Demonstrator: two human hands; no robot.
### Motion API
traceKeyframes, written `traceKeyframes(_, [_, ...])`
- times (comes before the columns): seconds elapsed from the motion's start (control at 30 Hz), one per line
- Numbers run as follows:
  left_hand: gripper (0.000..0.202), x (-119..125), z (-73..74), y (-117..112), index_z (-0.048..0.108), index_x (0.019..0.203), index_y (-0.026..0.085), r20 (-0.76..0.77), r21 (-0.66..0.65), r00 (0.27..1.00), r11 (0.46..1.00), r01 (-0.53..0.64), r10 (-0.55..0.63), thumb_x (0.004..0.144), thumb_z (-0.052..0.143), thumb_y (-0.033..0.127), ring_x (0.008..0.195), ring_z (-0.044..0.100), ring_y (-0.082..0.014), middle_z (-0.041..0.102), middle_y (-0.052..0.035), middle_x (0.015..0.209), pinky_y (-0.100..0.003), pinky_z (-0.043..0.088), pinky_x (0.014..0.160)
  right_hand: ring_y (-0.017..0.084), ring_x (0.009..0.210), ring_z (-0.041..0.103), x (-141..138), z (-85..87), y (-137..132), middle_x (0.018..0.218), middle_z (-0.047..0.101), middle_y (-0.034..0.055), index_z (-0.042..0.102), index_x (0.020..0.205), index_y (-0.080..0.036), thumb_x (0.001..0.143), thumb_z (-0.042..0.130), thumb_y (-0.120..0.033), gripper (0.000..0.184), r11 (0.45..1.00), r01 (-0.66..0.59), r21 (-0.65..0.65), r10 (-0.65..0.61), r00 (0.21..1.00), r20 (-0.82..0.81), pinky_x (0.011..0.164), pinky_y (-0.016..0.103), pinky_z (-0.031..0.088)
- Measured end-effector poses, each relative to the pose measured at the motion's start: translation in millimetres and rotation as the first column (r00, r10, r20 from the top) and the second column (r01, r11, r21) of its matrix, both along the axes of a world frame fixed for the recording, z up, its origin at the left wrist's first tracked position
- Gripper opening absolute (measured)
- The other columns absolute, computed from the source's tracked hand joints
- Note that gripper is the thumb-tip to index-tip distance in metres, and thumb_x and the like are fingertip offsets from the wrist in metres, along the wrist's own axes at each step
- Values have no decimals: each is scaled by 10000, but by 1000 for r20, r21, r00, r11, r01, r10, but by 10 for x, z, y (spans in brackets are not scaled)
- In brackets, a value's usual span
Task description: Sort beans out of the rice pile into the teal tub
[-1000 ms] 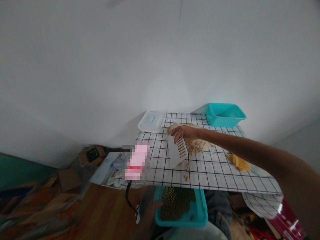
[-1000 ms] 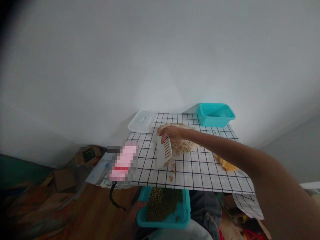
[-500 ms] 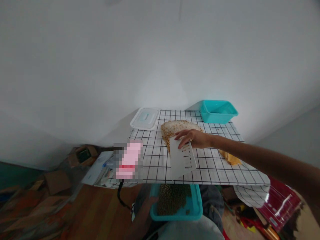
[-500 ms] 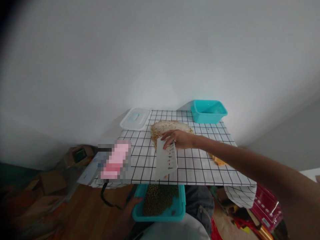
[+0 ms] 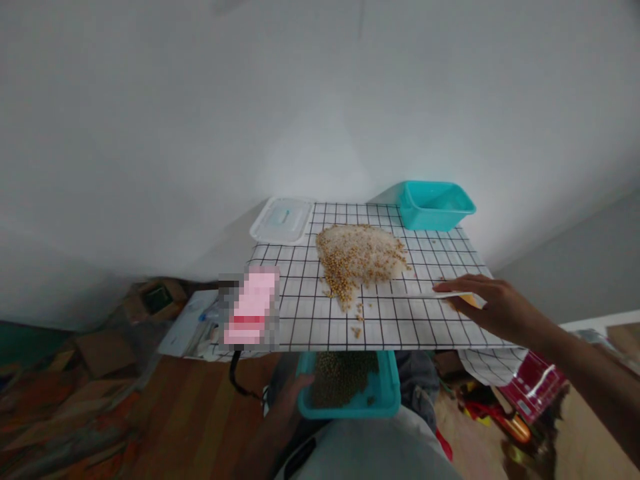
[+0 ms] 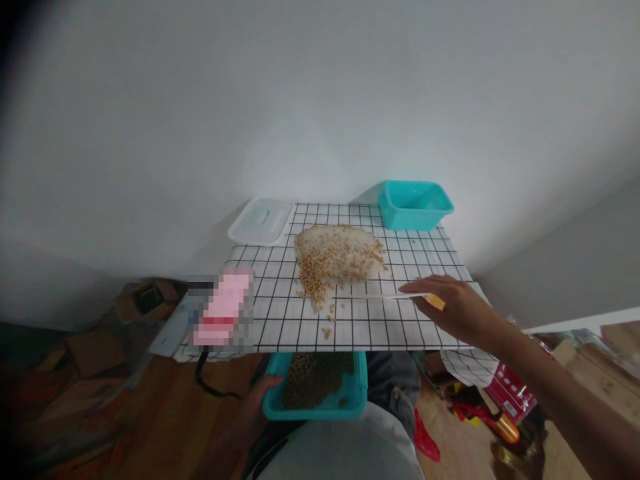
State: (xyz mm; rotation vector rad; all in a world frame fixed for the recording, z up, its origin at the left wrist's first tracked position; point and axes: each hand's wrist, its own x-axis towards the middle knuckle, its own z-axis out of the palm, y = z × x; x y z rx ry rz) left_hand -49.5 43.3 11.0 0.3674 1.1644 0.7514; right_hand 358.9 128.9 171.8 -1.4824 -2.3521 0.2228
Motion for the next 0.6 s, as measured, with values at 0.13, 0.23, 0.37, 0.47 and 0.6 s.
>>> traceKeyframes(0.13, [311, 24, 12, 12, 761, 956, 159, 52, 0, 999, 1000, -1, 1, 740, 710, 377, 1120, 678, -361, 808, -106, 999, -459, 486, 999, 204, 812, 742, 110, -216, -309, 1103, 752, 59, 710, 1121, -266, 914, 580, -292, 246, 985, 174, 17, -174, 984, 45, 708, 288, 588])
traceKeyframes(0.23, [341, 33, 28, 12, 748, 1033, 168, 68, 46, 998, 999, 5, -8, 744, 722, 346, 1159, 657, -351, 789, -121, 1084, -447, 474, 1018, 215, 766, 737, 69, -288, -383, 1068, 756, 87, 687, 1142, -244, 927, 549, -280, 258, 969, 243, 30, -245, 959, 140, 671, 298, 563])
traceKeyframes(0.37, [328, 58, 29, -9, 729, 1073, 167, 76, 95, 997, 995, 13, -21, 814, 649, 352, 1172, 643, -342, 774, -116, 1119, -456, 475, 1000, 252, 899, 732, -133, -330, -344, 1087, 748, 96, 670, 1149, -219, 931, 538, -306, 269, 965, 235, 117, -257, 938, 233, 741, 345, 560])
traceKeyframes(0.47, [256, 86, 72, -22, 746, 976, 176, 3, 125, 1000, 992, 20, -20, 799, 653, 336, 1099, 671, -333, 787, -103, 1048, -446, 490, 957, 241, 930, 718, -360, -340, -301, 1070, 746, 65, 659, 1137, -218, 925, 543, -276, 248, 975, 177, 134, -206, 947, 245, 761, 350, 552])
traceKeyframes(0.6, [118, 111, 224, -12, 740, 754, 199, -50, 144, 998, 989, 33, -26, 757, 692, 306, 951, 705, -313, 796, -81, 885, -420, 498, 912, 217, 889, 696, -638, -329, -316, 1015, 736, 52, 658, 1096, -209, 915, 548, -213, 212, 981, 128, 147, -161, 957, 239, 777, 339, 526])
